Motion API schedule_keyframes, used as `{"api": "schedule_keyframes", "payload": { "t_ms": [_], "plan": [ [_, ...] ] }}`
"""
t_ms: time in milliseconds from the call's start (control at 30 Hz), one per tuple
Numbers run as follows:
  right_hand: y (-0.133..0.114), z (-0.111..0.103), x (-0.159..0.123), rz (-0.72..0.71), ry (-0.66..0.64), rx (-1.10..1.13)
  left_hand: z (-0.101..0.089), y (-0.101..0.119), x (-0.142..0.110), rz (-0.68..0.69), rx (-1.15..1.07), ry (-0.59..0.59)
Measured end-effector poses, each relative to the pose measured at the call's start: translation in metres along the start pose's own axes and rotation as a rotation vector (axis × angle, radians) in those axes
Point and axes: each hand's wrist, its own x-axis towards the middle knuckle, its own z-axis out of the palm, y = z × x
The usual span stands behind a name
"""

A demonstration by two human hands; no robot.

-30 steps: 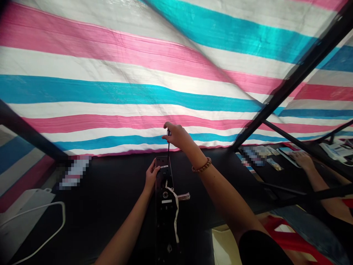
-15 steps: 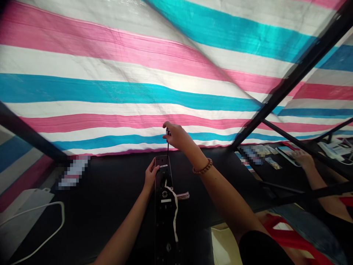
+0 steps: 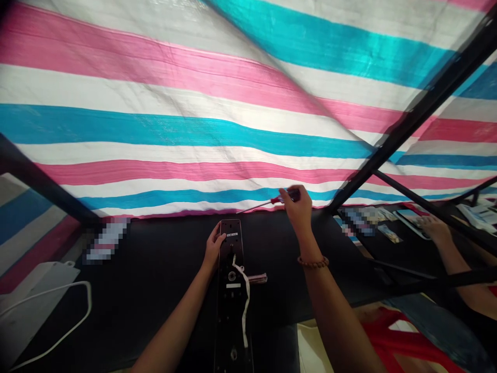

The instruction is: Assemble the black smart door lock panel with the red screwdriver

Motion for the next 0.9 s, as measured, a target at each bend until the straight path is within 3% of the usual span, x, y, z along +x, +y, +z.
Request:
{"api": "schedule_keyframes", "payload": {
  "t_ms": [167, 233, 300, 400, 533, 667, 800, 900],
  "plan": [
    [0.087, -0.033, -0.061, 0.381, 0.212, 0.13, 0.0, -0.001, -0.001, -0.003, 0.012, -0.023],
    [0.118, -0.045, -0.092, 0.506, 0.232, 0.116, 0.003, -0.001, -0.003, -0.008, 0.016, -0.014],
    [0.143, -0.059, -0.12, 0.543, 0.197, 0.043, 0.005, -0.001, -0.004, -0.018, 0.013, -0.001],
    [0.167, -0.076, -0.147, 0.441, -0.038, -0.245, 0.006, -0.002, -0.008, -0.047, -0.006, 0.038],
    [0.176, -0.074, -0.162, 0.185, -0.196, -0.481, 0.0, 0.003, -0.029, -0.097, 0.014, 0.026],
    [0.175, -0.062, -0.166, 0.07, -0.156, -0.706, -0.012, 0.015, -0.067, -0.079, 0.205, -0.035],
    [0.179, -0.061, -0.166, 0.063, -0.154, -0.714, -0.022, 0.024, -0.11, -0.122, 0.306, 0.014],
    [0.181, -0.063, -0.167, 0.05, -0.162, -0.712, -0.029, 0.028, -0.14, -0.173, 0.332, -0.032]
  ]
}}
